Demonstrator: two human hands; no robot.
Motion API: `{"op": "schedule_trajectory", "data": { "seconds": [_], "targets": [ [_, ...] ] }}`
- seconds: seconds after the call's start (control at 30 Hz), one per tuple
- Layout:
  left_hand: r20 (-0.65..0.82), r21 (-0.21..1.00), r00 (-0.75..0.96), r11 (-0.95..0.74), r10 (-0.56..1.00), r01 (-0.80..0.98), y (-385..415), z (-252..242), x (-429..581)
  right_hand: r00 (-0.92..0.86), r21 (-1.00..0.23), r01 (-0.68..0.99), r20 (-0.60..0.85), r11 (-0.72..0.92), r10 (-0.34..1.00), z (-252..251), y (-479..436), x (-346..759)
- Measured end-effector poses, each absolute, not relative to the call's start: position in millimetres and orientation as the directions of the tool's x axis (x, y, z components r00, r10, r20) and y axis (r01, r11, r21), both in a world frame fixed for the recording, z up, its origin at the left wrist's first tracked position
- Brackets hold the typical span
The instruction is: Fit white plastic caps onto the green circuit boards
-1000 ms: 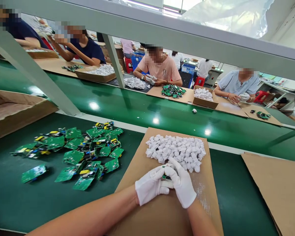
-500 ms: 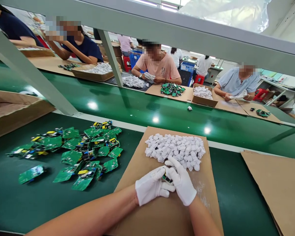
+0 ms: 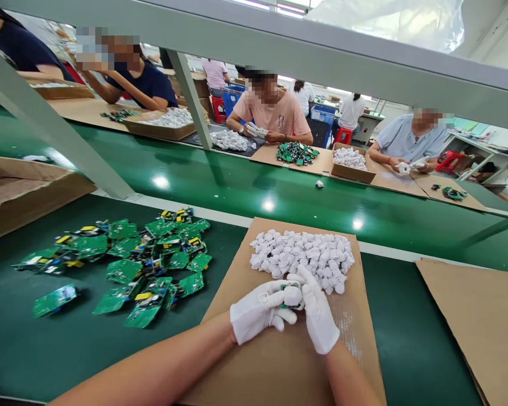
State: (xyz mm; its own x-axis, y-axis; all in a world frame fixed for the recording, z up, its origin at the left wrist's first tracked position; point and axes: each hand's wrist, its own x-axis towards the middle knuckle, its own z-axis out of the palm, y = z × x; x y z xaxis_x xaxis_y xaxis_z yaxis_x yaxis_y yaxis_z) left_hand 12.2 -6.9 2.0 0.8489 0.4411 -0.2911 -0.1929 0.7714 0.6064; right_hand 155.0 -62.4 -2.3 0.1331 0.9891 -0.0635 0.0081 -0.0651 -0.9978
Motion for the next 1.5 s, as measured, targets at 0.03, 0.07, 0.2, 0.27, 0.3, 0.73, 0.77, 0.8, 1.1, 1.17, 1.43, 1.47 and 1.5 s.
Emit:
{"op": "schedule_trajectory", "data": {
  "seconds": [0.03, 0.07, 0.2, 0.27, 0.3, 0.73, 0.77, 0.8, 1.1, 1.17, 1.43, 1.47, 1.5],
  "targets": [
    [-0.289, 0.609, 0.852, 0.771, 0.436, -0.188, -5, 4, 11, 0.139, -0.997, 0.027, -0.071, -0.075, 0.988, -3, -62, 156],
    [-0.282, 0.606, 0.855, 0.772, 0.436, -0.194, -4, 6, 11, 0.143, -0.995, 0.060, -0.073, -0.082, 0.987, -3, -61, 157],
    [-0.286, 0.675, 0.822, 0.713, 0.492, -0.192, -5, 8, 12, 0.138, -0.983, 0.164, -0.054, -0.076, 0.989, -5, -59, 156],
    [-0.282, 0.755, 0.795, 0.635, 0.538, -0.162, -6, 7, 14, 0.127, -0.975, 0.206, -0.054, -0.079, 0.990, -4, -58, 153],
    [-0.268, 0.789, 0.787, 0.595, 0.555, -0.151, -6, 6, 15, 0.125, -0.970, 0.230, -0.055, -0.083, 0.991, -3, -58, 151],
    [-0.221, 0.820, 0.840, 0.561, 0.496, -0.116, -1, 15, 16, 0.129, -0.986, 0.060, -0.144, -0.153, 0.981, -6, -59, 153],
    [-0.217, 0.831, 0.829, 0.543, 0.516, -0.120, -2, 14, 16, 0.142, -0.983, 0.093, -0.144, -0.158, 0.979, -6, -59, 152],
    [-0.212, 0.850, 0.814, 0.513, 0.540, -0.120, -2, 12, 16, 0.150, -0.980, 0.120, -0.141, -0.160, 0.978, -6, -58, 151],
    [-0.207, 0.838, 0.808, 0.525, 0.552, -0.145, -1, 6, 15, 0.154, -0.978, 0.146, -0.125, -0.147, 0.980, -4, -57, 150],
    [-0.179, 0.823, 0.811, 0.536, 0.557, -0.186, -1, 7, 14, 0.136, -0.985, 0.102, -0.123, -0.138, 0.983, -4, -57, 150],
    [-0.141, 0.952, 0.781, 0.301, 0.608, -0.062, -5, 15, 15, 0.138, -0.983, 0.123, -0.122, -0.139, 0.983, -5, -57, 149],
    [-0.134, 0.952, 0.779, 0.298, 0.613, -0.070, -6, 14, 15, 0.127, -0.987, 0.099, -0.115, -0.128, 0.985, -4, -56, 149],
    [-0.127, 0.952, 0.777, 0.295, 0.616, -0.078, -6, 13, 15, 0.132, -0.989, 0.091, -0.104, -0.116, 0.986, -3, -56, 149]
  ]
}}
